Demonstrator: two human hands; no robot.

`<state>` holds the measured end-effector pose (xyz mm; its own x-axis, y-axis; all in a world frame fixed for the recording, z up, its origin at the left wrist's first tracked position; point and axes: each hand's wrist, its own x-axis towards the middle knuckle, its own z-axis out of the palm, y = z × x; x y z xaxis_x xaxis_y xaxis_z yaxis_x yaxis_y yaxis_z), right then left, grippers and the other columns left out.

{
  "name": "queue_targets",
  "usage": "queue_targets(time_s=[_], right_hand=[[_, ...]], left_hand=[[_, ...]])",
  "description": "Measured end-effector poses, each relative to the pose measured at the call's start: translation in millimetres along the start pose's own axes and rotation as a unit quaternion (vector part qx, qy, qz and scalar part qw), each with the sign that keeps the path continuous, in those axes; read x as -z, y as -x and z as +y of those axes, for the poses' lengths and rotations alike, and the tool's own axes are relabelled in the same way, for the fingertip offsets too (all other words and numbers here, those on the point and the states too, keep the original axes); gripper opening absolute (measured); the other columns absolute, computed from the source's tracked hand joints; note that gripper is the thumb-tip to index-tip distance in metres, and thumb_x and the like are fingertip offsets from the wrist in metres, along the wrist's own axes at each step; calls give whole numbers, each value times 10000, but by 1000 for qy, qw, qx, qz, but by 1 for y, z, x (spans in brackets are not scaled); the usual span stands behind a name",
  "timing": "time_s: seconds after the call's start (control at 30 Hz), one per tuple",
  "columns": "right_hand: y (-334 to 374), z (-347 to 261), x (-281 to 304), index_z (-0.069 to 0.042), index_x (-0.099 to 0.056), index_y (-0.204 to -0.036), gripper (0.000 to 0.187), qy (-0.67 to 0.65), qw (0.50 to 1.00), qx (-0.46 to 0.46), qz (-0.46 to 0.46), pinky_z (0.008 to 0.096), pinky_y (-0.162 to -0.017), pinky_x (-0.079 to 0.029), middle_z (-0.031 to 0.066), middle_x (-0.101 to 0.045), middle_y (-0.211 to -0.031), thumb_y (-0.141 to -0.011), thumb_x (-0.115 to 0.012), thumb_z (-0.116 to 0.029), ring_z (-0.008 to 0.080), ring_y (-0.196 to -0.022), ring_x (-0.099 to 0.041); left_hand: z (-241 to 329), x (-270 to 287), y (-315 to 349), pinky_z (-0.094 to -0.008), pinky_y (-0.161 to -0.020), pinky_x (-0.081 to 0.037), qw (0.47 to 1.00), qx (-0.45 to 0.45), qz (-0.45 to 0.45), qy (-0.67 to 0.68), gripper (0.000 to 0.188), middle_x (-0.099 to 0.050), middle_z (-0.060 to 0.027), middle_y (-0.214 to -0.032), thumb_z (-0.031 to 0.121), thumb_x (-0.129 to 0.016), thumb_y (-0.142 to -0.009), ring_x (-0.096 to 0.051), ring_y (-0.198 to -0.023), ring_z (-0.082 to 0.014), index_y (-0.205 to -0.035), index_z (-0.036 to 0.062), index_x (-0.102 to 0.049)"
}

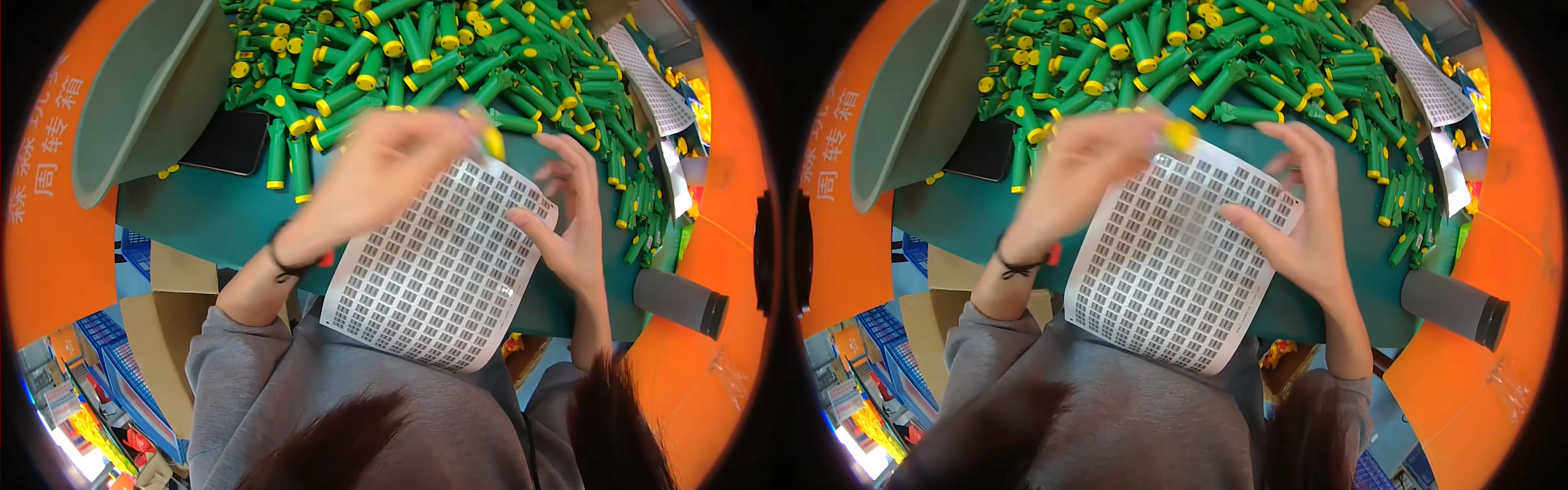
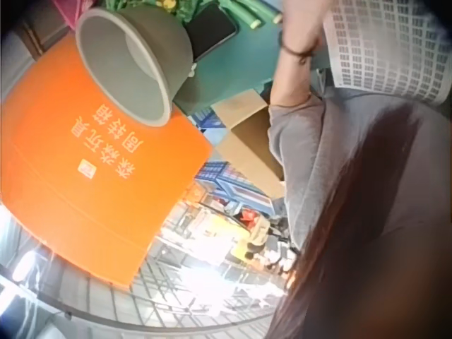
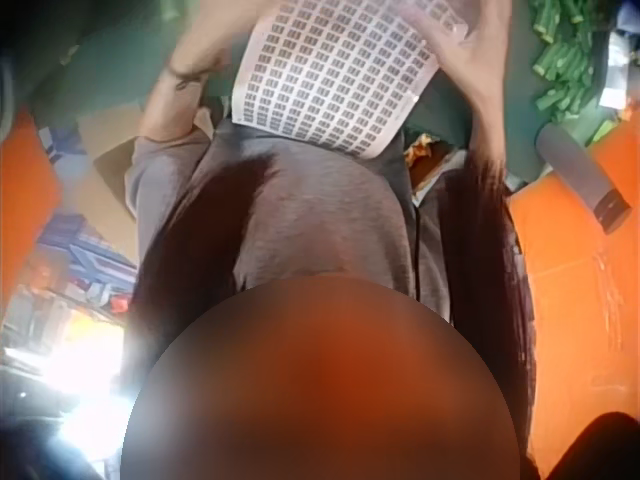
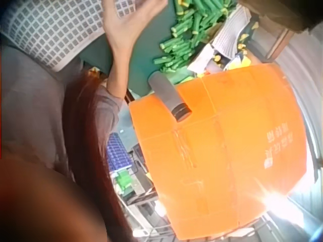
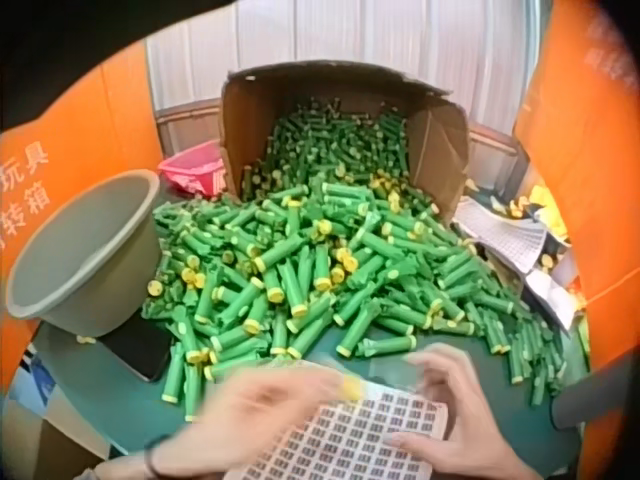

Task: Applying small adhesive labels to plastic toy components.

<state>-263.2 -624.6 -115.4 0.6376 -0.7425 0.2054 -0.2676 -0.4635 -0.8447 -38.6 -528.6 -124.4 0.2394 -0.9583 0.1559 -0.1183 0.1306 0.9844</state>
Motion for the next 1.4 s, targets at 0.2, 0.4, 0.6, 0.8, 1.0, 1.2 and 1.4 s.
queue_targets(time_s=[0.2,0.4,0.6,0.8,1.0,1.2,1.4], right_hand=[[8,37,17,-64,-589,-1157,621,279,956,-6,-89,396,-1012,-402,149,-494,-1257,-658,-905,-255,331,-1183,-478],[-5,32,18,-24,-608,-1094,374,-116,950,-253,-140,274,-821,-512,48,-673,-1015,-821,-811,-179,145,-922,-646],[-3,40,12,9,-638,-1250,355,-306,908,-252,-134,255,-814,-557,73,-715,-1056,-944,-679,-167,111,-909,-689],[-5,43,8,28,-639,-1224,363,-366,881,-285,-96,243,-743,-578,91,-731,-1016,-977,-663,-237,104,-836,-706],[-10,47,11,13,-688,-1118,289,-297,914,-248,-121,214,-672,-548,61,-732,-934,-984,-656,-241,78,-758,-685],[-13,49,21,11,-690,-1183,315,-255,940,-186,-125,226,-721,-538,57,-735,-969,-986,-652,-231,72,-819,-673],[-21,48,34,18,-699,-1163,299,-238,944,-153,-170,217,-738,-529,56,-733,-975,-987,-644,-217,64,-833,-660]], left_hand=[[84,166,0,-228,-823,-503,747,-112,541,-370,361,-750,-62,-1013,343,-606,-1014,-669,-943,-92,-1119,24,-739],[34,56,-1,-341,-898,-518,843,-274,159,-436,274,-717,-86,-1113,68,-767,-824,-665,-1026,-244,-1095,76,-728],[-30,-26,-16,-332,-759,-535,891,-330,-4,-312,290,-671,-66,-1027,109,-812,-778,-635,-924,-235,-1050,45,-739],[-45,-42,-18,-313,-715,-526,900,-342,33,-266,299,-655,-60,-1021,104,-809,-782,-612,-846,-207,-1066,42,-740],[-46,-46,-15,-274,-676,-522,913,-317,38,-253,295,-665,-59,-1021,66,-819,-773,-614,-769,-157,-1059,35,-754],[-31,-59,-15,-248,-648,-534,965,-205,46,-157,248,-678,-70,-1010,67,-817,-802,-646,-737,-123,-1040,28,-759],[-28,-57,-9,-236,-612,-519,944,-245,63,-214,273,-672,-66,-1045,115,-836,-787,-647,-720,-140,-1039,42,-761]])
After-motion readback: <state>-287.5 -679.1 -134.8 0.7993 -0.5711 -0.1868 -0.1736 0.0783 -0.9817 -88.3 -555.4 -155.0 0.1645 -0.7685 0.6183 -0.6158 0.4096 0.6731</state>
